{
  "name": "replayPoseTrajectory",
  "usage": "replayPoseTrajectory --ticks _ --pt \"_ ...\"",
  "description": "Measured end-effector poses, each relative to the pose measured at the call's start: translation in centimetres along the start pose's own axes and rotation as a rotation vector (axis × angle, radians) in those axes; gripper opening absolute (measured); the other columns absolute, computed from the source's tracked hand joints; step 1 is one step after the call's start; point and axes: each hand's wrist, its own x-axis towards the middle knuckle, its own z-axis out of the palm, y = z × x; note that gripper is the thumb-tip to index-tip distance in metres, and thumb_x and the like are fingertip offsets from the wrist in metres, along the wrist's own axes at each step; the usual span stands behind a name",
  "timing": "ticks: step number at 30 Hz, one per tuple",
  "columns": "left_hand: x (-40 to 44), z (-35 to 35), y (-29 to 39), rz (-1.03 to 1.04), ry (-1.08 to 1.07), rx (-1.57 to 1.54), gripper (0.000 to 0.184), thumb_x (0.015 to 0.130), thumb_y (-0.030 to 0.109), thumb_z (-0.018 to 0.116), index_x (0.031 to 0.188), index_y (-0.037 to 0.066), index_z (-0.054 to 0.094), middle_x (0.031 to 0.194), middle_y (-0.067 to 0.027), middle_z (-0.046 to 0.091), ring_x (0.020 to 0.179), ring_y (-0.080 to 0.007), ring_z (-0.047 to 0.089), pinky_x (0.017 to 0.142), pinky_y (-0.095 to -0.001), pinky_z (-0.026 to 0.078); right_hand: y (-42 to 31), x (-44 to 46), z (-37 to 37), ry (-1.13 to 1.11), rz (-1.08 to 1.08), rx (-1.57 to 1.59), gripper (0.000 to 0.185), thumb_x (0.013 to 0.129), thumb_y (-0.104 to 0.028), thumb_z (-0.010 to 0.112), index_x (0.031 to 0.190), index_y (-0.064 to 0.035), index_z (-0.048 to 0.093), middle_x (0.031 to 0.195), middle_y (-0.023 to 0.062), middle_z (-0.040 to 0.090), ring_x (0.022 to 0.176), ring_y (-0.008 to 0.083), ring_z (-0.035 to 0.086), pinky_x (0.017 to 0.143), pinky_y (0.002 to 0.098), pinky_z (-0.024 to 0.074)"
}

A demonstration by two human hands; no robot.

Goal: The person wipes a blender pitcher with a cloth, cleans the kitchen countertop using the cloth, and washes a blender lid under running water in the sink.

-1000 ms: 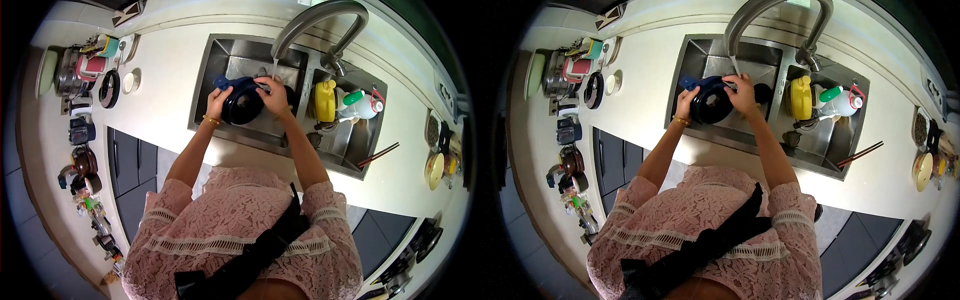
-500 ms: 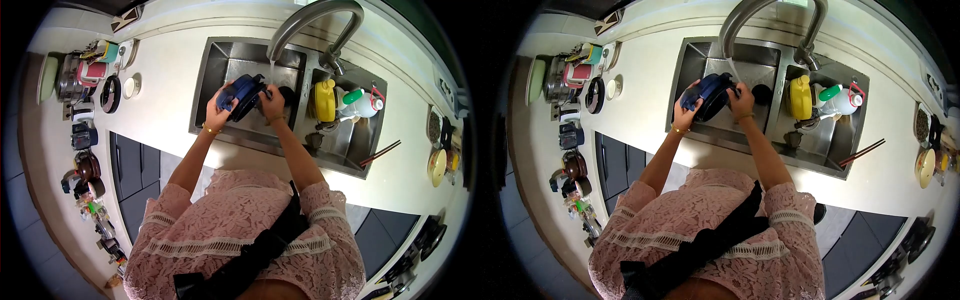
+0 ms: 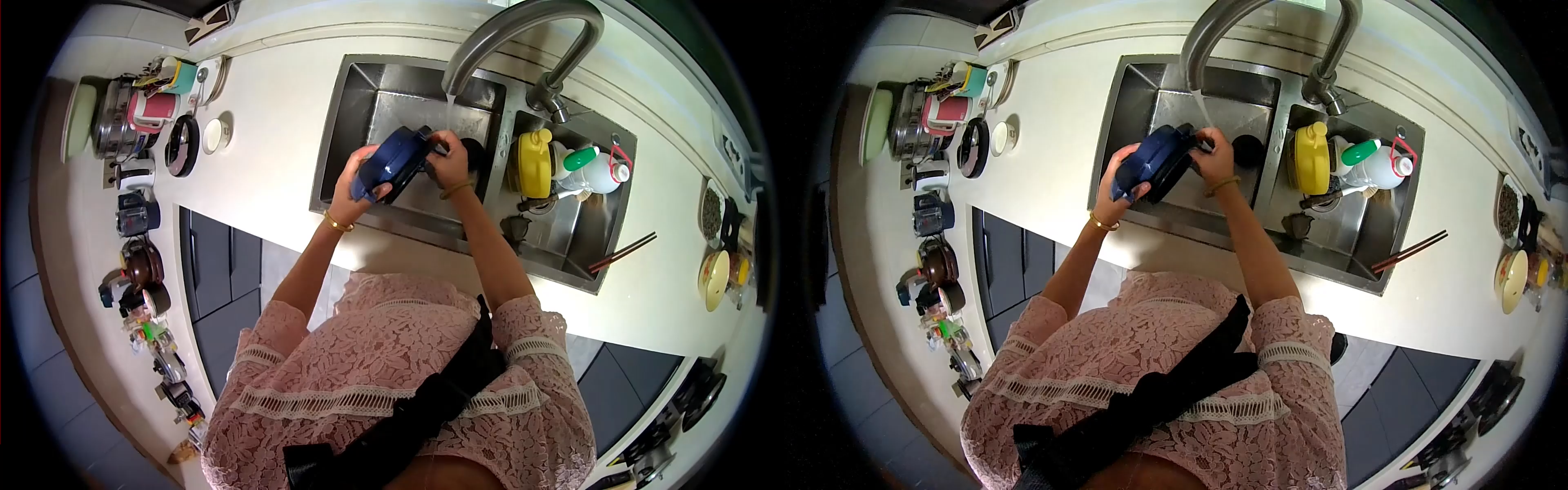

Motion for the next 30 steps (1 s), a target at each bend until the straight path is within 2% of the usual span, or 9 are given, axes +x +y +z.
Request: replayPoseTrajectory --ticks 2,5,9,15,18,20,23,26,30 --pt "-0.2 0.4 0.7 -0.016 -0.009 0.017 0.059 0.065 0.015 0.071 0.114 0.005 0.04 0.088 -0.0032 0.052 0.078 -0.0098 0.05 0.071 -0.0222 0.04 -0.3 0.0 -0.1 -0.001 -0.047 -0.028 0.026 0.058 0.007 0.061 0.079 -0.0018 0.047 0.08 0.0065 0.052 0.077 0.0144 0.05 0.068 0.0256 0.0414" --pt "-0.2 0.8 0.1 0.043 -0.028 0.016 0.059 0.065 0.014 0.071 0.114 0.006 0.039 0.084 -0.003 0.053 0.076 -0.0092 0.05 0.069 -0.0218 0.04 -1.1 0.2 -0.4 -0.001 -0.159 -0.113 0.028 0.055 0.01 0.056 0.079 -0.0027 0.048 0.081 0.0069 0.053 0.078 0.0178 0.052 0.07 0.0267 0.0415" --pt "-0.2 1.2 -1.2 0.03 -0.011 -0.03 0.059 0.064 0.012 0.07 0.114 0.005 0.039 0.083 -0.0027 0.053 0.075 -0.0094 0.05 0.068 -0.0217 0.041 -1.8 0.1 -0.3 0.003 -0.29 -0.23 0.027 0.053 0.009 0.054 0.076 -0.0039 0.049 0.079 0.0082 0.052 0.074 0.0249 0.051 0.07 0.0299 0.0408" --pt "-0.2 1.6 -2.6 0.022 0.096 0.166 0.055 0.063 0.01 0.069 0.111 0.008 0.041 0.085 -0.0048 0.054 0.076 -0.0112 0.051 0.069 -0.023 0.042 -3.9 -0.9 0.0 -0.097 -0.432 -0.379 0.021 0.056 0.004 0.058 0.073 -0.0078 0.053 0.077 0.0107 0.049 0.077 0.0297 0.048 0.068 0.0326 0.0396" --pt "0.3 1.6 -3.4 0.04 0.159 0.242 0.051 0.064 0.011 0.068 0.108 0.007 0.043 0.086 -0.0069 0.056 0.076 -0.0138 0.054 0.069 -0.024 0.043 -5.2 -1.9 0.4 -0.155 -0.44 -0.427 0.022 0.056 0.005 0.057 0.071 -0.0104 0.055 0.082 0.0116 0.047 0.08 0.0303 0.047 0.068 0.0341 0.0399" --pt "0.5 1.5 -4.0 -0.07 0.142 0.198 0.049 0.064 0.012 0.068 0.107 0.006 0.045 0.086 -0.0087 0.057 0.076 -0.0178 0.056 0.069 -0.0252 0.044 -6.9 -2.4 0.7 -0.265 -0.482 -0.497 0.026 0.054 0.008 0.057 0.072 -0.0114 0.054 0.09 0.013 0.044 0.084 0.0307 0.045 0.068 0.0347 0.0404" --pt "1.0 1.2 -2.2 -0.157 0.045 0.118 0.044 0.069 0.007 0.065 0.108 0.001 0.045 0.093 -0.0053 0.055 0.082 -0.0091 0.05 0.073 -0.0213 0.041 -7.1 -2.5 1.0 -0.195 -0.428 -0.588 0.026 0.053 0.007 0.057 0.072 -0.0107 0.054 0.087 0.0124 0.044 0.083 0.0309 0.046 0.068 0.034 0.0405" --pt "1.3 1.1 -3.0 0.031 0.026 0.23 0.045 0.07 0.008 0.064 0.11 0.001 0.046 0.093 -0.0045 0.055 0.082 -0.0079 0.049 0.073 -0.0204 0.041 -5.6 -1.8 0.6 -0.077 -0.39 -0.513 0.021 0.054 0.006 0.054 0.068 -0.0074 0.048 0.078 0.012 0.045 0.077 0.0324 0.045 0.062 0.0367 0.0391" --pt "1.3 1.3 -1.9 -0.053 0.004 0.12 0.043 0.072 0.009 0.063 0.111 -0.001 0.046 0.092 -0.0041 0.056 0.082 -0.0075 0.05 0.073 -0.0198 0.041 -4.3 -0.9 0.1 -0.033 -0.277 -0.47 0.02 0.055 0.005 0.055 0.069 -0.0057 0.047 0.074 0.0114 0.046 0.076 0.0324 0.045 0.063 0.0359 0.0384"
